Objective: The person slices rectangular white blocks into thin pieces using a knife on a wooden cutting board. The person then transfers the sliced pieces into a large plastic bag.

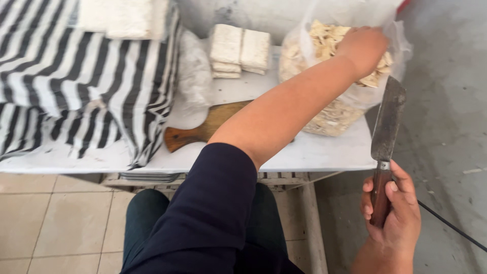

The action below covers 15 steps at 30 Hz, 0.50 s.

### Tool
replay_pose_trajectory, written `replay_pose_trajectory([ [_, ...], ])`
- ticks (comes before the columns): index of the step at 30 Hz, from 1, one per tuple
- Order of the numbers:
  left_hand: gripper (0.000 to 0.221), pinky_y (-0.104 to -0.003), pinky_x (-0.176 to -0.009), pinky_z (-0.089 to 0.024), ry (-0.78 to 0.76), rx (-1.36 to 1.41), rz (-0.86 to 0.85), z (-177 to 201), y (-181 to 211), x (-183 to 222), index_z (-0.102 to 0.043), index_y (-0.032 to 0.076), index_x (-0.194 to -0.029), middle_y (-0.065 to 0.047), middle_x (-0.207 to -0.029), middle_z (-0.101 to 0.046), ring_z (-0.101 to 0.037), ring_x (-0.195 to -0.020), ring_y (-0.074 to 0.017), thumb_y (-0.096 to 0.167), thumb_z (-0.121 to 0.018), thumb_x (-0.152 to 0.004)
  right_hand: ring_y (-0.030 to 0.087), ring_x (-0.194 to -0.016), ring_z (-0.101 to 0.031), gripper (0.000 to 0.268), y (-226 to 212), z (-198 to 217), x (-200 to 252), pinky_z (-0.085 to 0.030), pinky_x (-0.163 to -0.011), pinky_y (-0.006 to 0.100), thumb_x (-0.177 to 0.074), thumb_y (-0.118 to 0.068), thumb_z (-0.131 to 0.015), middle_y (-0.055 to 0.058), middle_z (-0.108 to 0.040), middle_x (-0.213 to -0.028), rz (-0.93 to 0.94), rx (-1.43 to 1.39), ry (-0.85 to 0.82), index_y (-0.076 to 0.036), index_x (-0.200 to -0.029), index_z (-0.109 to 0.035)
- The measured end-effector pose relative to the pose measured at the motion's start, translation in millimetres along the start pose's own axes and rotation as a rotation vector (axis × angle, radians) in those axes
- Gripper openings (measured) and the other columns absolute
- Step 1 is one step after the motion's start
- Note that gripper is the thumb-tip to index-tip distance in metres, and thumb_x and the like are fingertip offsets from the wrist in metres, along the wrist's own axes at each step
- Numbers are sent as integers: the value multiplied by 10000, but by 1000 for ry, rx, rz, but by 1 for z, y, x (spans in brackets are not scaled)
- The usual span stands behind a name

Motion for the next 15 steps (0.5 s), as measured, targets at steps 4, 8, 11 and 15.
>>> replay_pose_trajectory([
  [4, 233, -445, -870, -527, -8, 225, 8, -12, -27, -12, -746, 171, -976, -79, -1033, -720, -673, -1043, -301, 347, -619, -891, 236, -619, -530, 350, 9, -9, -4, -429, -502, 282, -1117, -117, -460, 251, -594, -1038, -19, 16, -7, -27, -1455, -478],
  [8, 170, -467, -837, -547, 454, 336, -74, 4, -100, -11, -747, 152, -922, -107, -948, -744, -712, -930, -332, 227, -600, -879, 240, -633, -522, 344, 16, -8, -1, -434, -518, 288, -1131, -112, -446, 262, -585, -999, -11, 18, -16, -24, -1463, -469],
  [11, 231, -456, -750, -584, 234, -52, 216, 29, -208, 8, -717, 86, -962, -129, -888, -752, -741, -813, -293, 246, -553, -928, 244, -630, -520, 350, 17, 1, 3, -434, -515, 293, -1128, -111, -441, 273, -584, -995, -26, 31, -28, -20, -1465, -466],
  [15, 215, -463, -782, -571, -86, -244, 649, 36, -267, 63, -682, 86, -1027, -154, -935, -723, -717, -859, -320, 241, -588, -912, 235, -615, -532, 408, 20, 1, 4, -433, -487, 287, -1092, -118, -447, 255, -598, -1005, -75, 63, -32, -51, -1495, -459],
])
Point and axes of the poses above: each hand's wrist, its own x-axis away from the middle knuckle, its own z-axis out of the back of the hand, y = z × x, the point moved 1 cm from there along -x, towards the middle knuckle
